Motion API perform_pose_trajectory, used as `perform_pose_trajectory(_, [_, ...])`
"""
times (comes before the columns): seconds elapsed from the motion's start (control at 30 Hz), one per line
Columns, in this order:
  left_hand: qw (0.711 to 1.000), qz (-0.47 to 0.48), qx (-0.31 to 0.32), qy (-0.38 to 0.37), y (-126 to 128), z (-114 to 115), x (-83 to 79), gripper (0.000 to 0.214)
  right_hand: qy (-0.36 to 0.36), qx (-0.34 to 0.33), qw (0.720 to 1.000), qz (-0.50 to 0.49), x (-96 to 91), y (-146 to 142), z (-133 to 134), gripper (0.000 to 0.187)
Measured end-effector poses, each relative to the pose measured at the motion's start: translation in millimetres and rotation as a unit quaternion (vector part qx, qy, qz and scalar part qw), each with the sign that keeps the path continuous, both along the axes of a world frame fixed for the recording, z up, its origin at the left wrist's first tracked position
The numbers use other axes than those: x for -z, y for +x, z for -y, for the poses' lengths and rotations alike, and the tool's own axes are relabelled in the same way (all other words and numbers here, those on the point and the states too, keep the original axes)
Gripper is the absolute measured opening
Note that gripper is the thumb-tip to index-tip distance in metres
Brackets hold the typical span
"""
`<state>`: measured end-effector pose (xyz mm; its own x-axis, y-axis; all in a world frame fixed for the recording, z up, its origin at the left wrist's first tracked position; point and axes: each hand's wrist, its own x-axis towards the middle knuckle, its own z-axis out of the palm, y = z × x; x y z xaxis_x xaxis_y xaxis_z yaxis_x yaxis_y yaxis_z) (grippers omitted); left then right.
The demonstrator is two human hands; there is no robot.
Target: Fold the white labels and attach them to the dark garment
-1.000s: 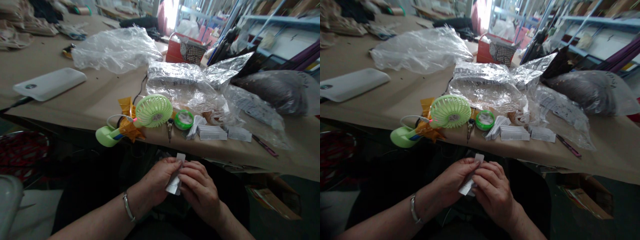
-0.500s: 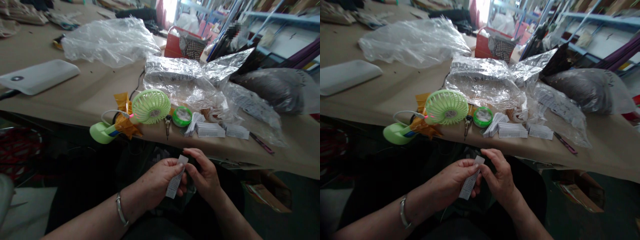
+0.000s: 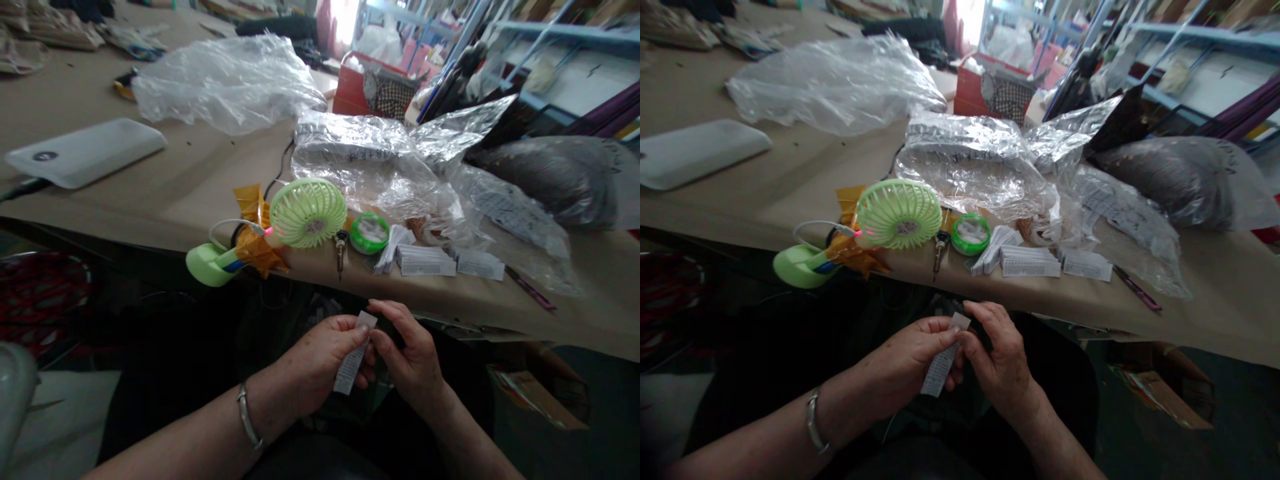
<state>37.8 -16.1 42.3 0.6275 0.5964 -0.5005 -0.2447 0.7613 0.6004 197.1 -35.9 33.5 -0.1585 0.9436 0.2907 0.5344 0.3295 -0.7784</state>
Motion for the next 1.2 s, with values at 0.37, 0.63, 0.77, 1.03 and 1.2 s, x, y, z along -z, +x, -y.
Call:
perform_pose_trajectory(0.37, [0.994, -0.074, -0.033, 0.066, -3.9, 0.3, -4.8, 0.022, -0.301, 0.012, 0.888, -0.347, 18.0, -10.7, -13.7, 0.019])
perform_pose_trajectory(0.63, [0.979, -0.123, -0.087, 0.141, -11.6, -4.5, -6.8, 0.019, -0.294, -0.007, 0.898, -0.327, 5.3, -29.7, -26.9, 0.023])
perform_pose_trajectory(0.77, [0.954, -0.157, -0.137, 0.214, -19.7, -10.2, -6.5, 0.015, -0.243, 0.002, 0.930, -0.277, -2.3, -38.2, -37.1, 0.020])
perform_pose_trajectory(1.03, [0.896, -0.239, -0.203, 0.314, -28.8, -25.0, -5.2, 0.012, -0.160, 0.010, 0.967, -0.198, -2.0, -44.0, -50.2, 0.014])
perform_pose_trajectory(1.2, [0.871, -0.274, -0.193, 0.359, -30.4, -29.6, -6.1, 0.015, -0.138, 0.002, 0.975, -0.176, -3.6, -45.9, -52.3, 0.012])
